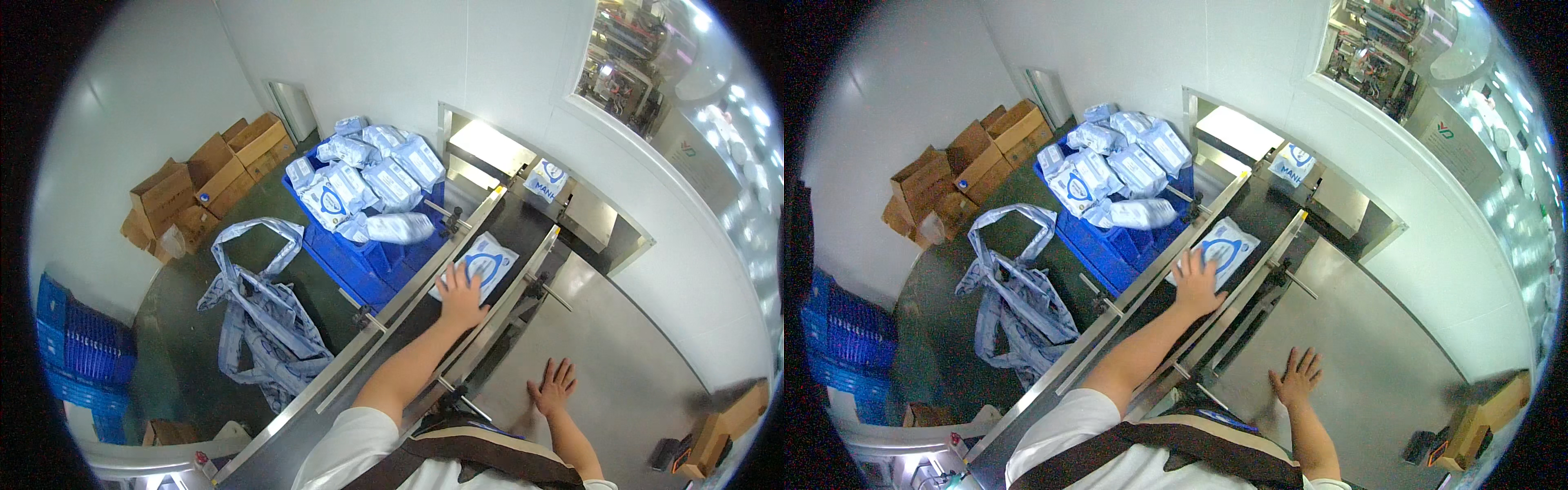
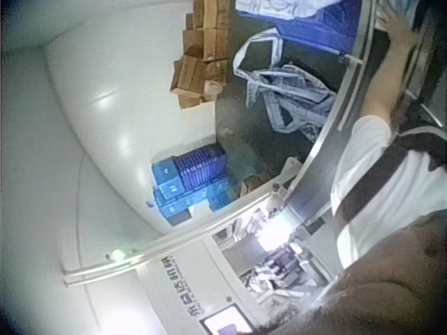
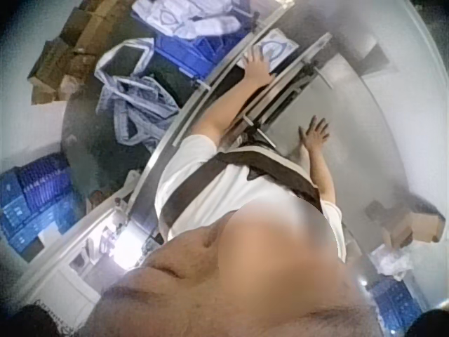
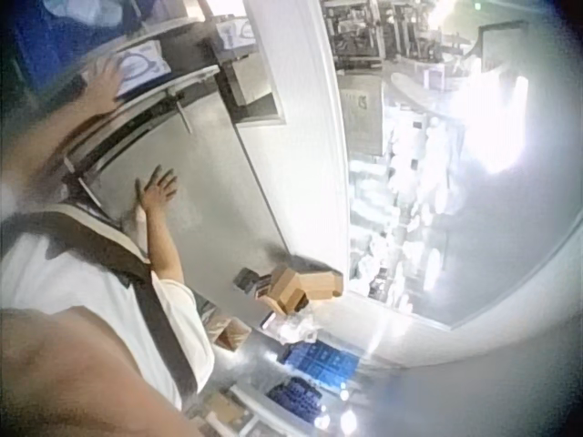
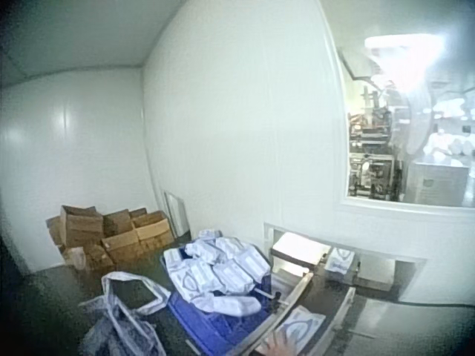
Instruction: The person places white packages onto a conveyor belt and then transfers them into a blue plastic bin. The person handles the packages by hand, moving them from the moving belt into the stationary bin.
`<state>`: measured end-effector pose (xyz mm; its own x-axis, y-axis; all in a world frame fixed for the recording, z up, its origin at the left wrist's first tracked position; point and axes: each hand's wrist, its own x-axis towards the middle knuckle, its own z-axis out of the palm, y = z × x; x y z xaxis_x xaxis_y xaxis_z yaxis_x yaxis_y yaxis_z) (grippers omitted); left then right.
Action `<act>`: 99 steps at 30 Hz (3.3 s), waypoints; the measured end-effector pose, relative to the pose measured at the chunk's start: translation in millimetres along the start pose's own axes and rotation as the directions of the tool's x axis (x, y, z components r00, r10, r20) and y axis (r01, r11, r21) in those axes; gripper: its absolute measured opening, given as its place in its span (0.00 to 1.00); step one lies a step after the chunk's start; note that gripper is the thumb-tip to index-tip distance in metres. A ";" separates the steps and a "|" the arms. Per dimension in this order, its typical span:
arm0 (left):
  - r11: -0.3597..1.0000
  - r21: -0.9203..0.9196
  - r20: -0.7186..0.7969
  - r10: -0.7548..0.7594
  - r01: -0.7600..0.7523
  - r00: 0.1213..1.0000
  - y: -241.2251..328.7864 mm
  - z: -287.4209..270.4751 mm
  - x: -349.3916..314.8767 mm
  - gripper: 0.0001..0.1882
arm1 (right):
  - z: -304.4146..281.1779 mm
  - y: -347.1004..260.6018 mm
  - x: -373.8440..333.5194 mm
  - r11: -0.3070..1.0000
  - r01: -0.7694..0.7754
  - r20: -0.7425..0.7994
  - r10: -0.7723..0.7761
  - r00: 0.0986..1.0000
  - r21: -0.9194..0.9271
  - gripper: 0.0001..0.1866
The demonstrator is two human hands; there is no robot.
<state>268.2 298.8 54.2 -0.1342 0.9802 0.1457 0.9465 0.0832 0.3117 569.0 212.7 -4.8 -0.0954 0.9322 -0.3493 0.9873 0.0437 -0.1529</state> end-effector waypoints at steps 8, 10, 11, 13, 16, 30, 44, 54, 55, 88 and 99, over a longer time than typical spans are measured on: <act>0.818 -0.568 -0.015 -0.128 0.097 0.992 -65.6 -32.2 -32.0 0.42 | 13.9 8.6 0.8 0.999 0.012 -0.042 -0.013 0.999 -0.035 0.46; -0.239 -0.851 0.517 -0.221 0.468 0.827 -78.6 -57.3 -44.5 0.35 | 9.7 6.6 0.0 1.000 -0.006 -0.016 0.005 1.000 -0.026 0.46; -0.455 -0.792 0.522 -0.158 0.407 0.838 -81.9 -74.7 -57.7 0.34 | 7.2 4.6 -1.3 1.000 -0.009 0.000 0.009 1.000 -0.026 0.46; -0.667 -0.699 0.456 -0.139 0.257 0.879 -88.7 -99.6 -76.6 0.32 | 8.5 3.9 0.2 0.999 -0.009 -0.003 0.009 1.000 -0.042 0.46; -0.686 -0.723 0.336 -0.243 0.084 0.910 -107.1 -118.1 -87.5 0.31 | 7.5 2.0 2.2 0.999 -0.021 0.014 0.021 1.000 -0.029 0.46; -0.825 -0.449 0.157 -0.451 -0.343 0.879 -189.7 -201.6 51.8 0.43 | 7.5 1.1 4.9 0.999 -0.041 0.068 0.039 0.997 0.034 0.50; 0.990 -0.116 0.296 -0.047 0.085 0.954 -27.7 -51.0 -41.0 0.53 | -34.8 -59.5 61.0 0.866 0.377 -0.398 -0.235 0.887 0.328 0.40; 0.233 -0.899 0.333 -0.186 0.370 0.925 -95.4 -70.5 -145.2 0.46 | -98.4 -155.6 156.3 0.759 0.518 -0.424 -0.350 0.836 0.395 0.36; -0.112 -0.817 0.577 -0.170 0.566 0.799 -102.2 -93.5 -156.0 0.43 | -97.8 -154.1 173.9 0.762 0.561 -0.476 -0.382 0.792 0.322 0.36; -0.790 -0.575 0.399 -0.498 -0.213 0.770 -249.3 -195.8 43.4 0.45 | -189.0 -211.3 29.3 -0.278 -0.039 -0.151 -0.629 0.762 0.960 0.28; -0.215 -0.835 0.484 0.153 0.507 0.861 -137.3 -79.2 -47.3 0.49 | -147.0 -237.1 62.2 -0.268 -0.324 0.024 -0.737 0.676 0.907 0.35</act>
<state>121.3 226.7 78.8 0.1710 0.9442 -0.2816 -0.5163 0.3293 0.7906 347.7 313.1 145.6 -0.7947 0.5893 -0.1457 -0.3490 -0.6399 -0.6846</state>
